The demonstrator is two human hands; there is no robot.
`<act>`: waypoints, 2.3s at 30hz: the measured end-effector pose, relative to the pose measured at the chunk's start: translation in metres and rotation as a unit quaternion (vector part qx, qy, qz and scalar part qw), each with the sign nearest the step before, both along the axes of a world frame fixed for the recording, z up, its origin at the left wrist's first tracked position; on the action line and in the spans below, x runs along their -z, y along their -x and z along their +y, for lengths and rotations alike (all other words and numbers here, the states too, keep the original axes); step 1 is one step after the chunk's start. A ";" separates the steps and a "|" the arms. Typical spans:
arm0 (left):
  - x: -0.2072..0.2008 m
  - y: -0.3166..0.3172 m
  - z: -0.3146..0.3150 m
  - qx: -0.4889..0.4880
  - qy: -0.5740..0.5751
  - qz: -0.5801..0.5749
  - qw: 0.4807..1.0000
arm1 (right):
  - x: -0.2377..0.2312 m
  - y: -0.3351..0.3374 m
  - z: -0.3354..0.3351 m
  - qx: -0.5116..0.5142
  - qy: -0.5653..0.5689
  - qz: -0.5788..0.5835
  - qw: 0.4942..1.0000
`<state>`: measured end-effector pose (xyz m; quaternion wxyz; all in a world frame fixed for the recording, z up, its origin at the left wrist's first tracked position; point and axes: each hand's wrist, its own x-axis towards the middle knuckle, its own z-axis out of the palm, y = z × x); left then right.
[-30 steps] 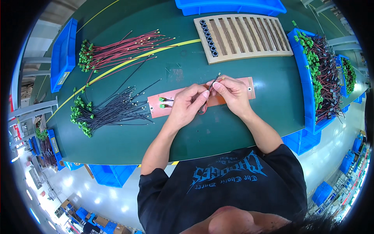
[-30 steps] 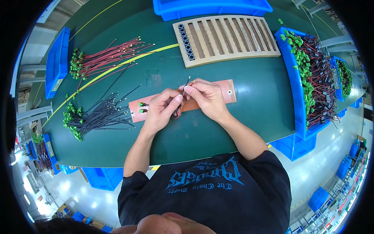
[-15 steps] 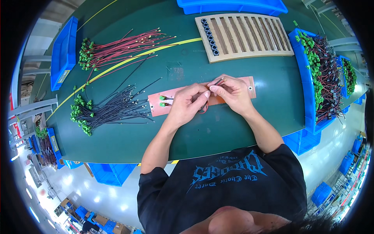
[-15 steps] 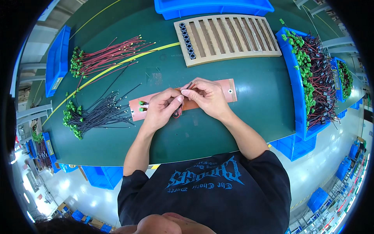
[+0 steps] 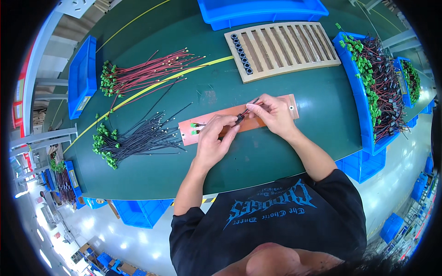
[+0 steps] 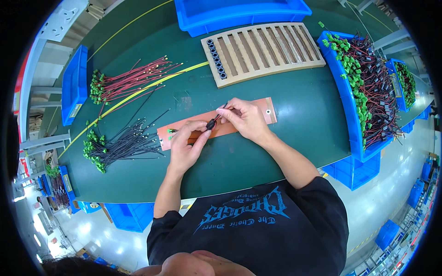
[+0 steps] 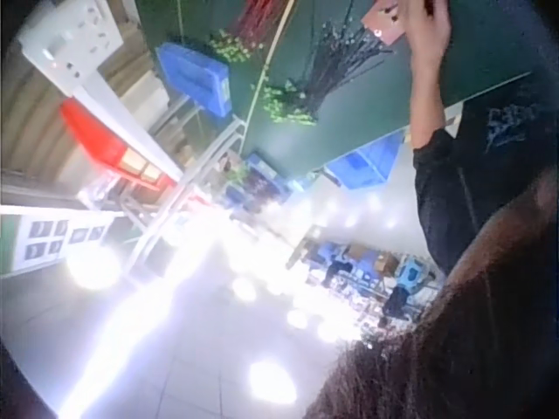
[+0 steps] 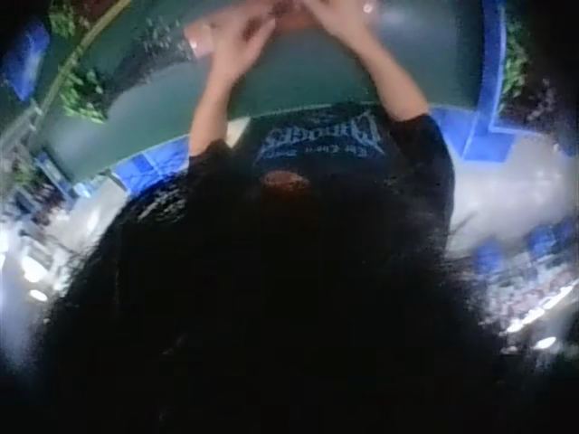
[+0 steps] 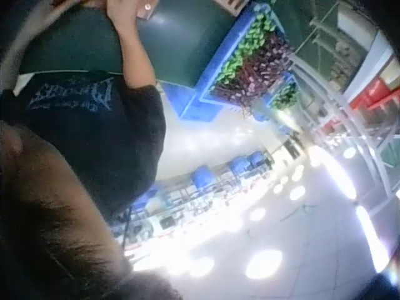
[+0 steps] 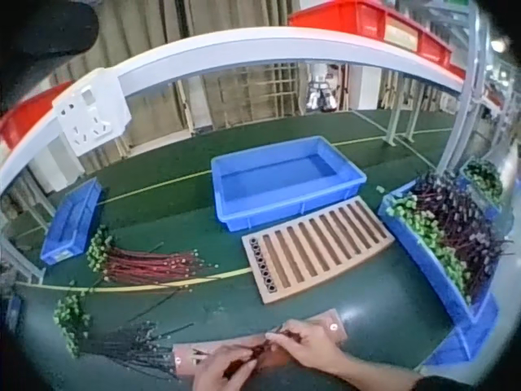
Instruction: The person assembles wire harnesses by hand at a factory workstation. They pick up black and red wires, insert them into a small cylindrical component, and then use a tool to crimp the connection. The person repeats this process for multiple wires, placing the finished units into a blue bin.
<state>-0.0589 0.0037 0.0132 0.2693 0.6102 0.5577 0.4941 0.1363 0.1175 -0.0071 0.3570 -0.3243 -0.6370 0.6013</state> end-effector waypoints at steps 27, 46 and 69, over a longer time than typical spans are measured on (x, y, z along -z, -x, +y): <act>0.008 -0.011 0.028 0.028 0.018 0.081 0.996 | 0.003 -0.028 -0.012 0.099 -0.286 -0.146 0.942; -0.005 -0.009 0.030 0.032 0.017 0.187 0.982 | -0.006 -0.046 0.004 0.110 -0.327 -0.200 0.917; -0.001 -0.022 0.048 0.080 -0.022 0.210 0.974 | 0.002 -0.054 0.005 0.112 -0.303 -0.158 0.933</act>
